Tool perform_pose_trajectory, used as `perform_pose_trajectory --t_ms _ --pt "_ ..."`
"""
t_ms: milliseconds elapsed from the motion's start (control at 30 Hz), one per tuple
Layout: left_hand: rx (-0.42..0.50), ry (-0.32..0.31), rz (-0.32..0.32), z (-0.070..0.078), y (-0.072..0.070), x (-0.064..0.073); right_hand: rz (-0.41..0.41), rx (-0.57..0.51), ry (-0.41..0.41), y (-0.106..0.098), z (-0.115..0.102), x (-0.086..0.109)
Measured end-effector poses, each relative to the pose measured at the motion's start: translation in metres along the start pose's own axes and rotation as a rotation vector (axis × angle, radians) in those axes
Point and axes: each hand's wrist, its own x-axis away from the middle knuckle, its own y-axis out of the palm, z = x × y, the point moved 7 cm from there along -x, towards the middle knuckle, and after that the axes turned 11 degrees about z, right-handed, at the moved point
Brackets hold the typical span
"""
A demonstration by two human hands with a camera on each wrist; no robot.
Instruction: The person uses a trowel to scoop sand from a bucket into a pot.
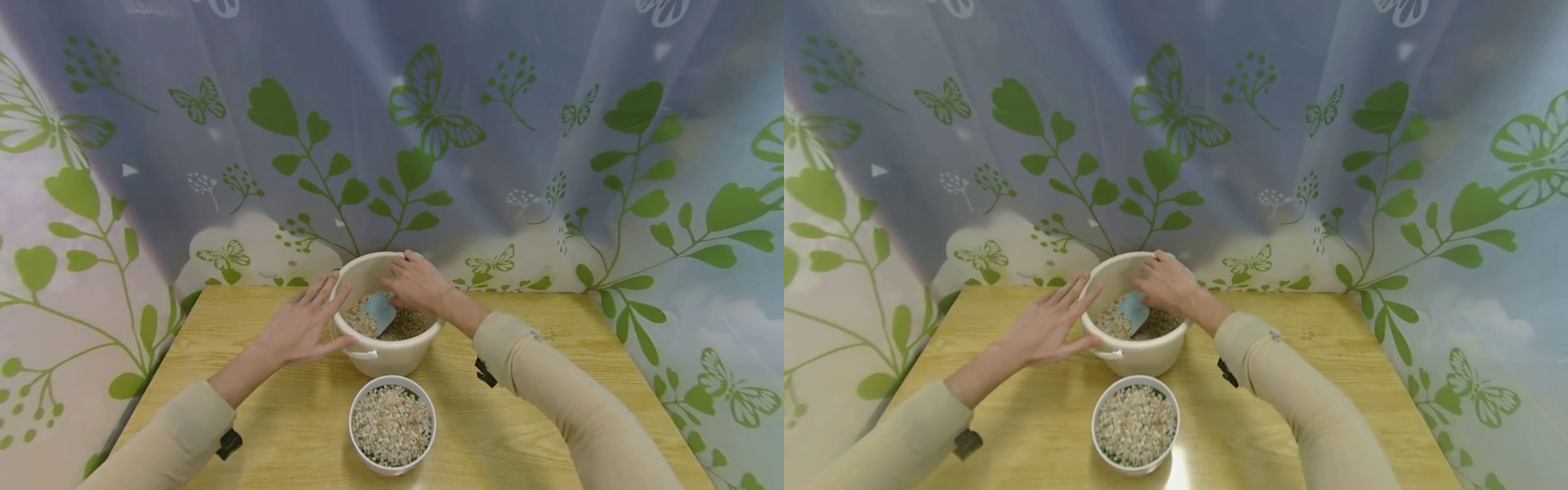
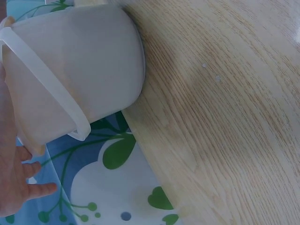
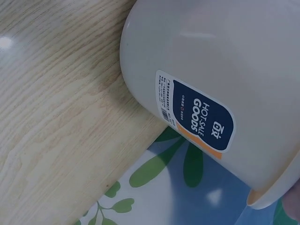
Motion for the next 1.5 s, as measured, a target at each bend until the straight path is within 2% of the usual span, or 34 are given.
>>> perform_pose_trajectory --t_ms 200,533,833,1167,1500 --pt "0.005 -0.005 -0.007 0.001 0.000 0.000 0.048 -0.060 0.028 -0.005 -0.001 0.001" --pt "0.001 -0.002 0.005 0.000 -0.001 0.001 0.024 -0.135 0.075 -0.008 0.000 0.005" --pt "0.002 -0.009 -0.001 -0.001 0.001 0.002 0.060 -0.229 0.108 -0.014 0.003 0.010" --pt "-0.011 -0.005 -0.002 0.000 0.002 0.001 0.041 -0.358 0.181 -0.017 0.014 0.021" --pt "0.014 -0.014 -0.005 0.000 0.001 0.001 0.101 -0.417 0.240 -0.023 0.027 0.034"
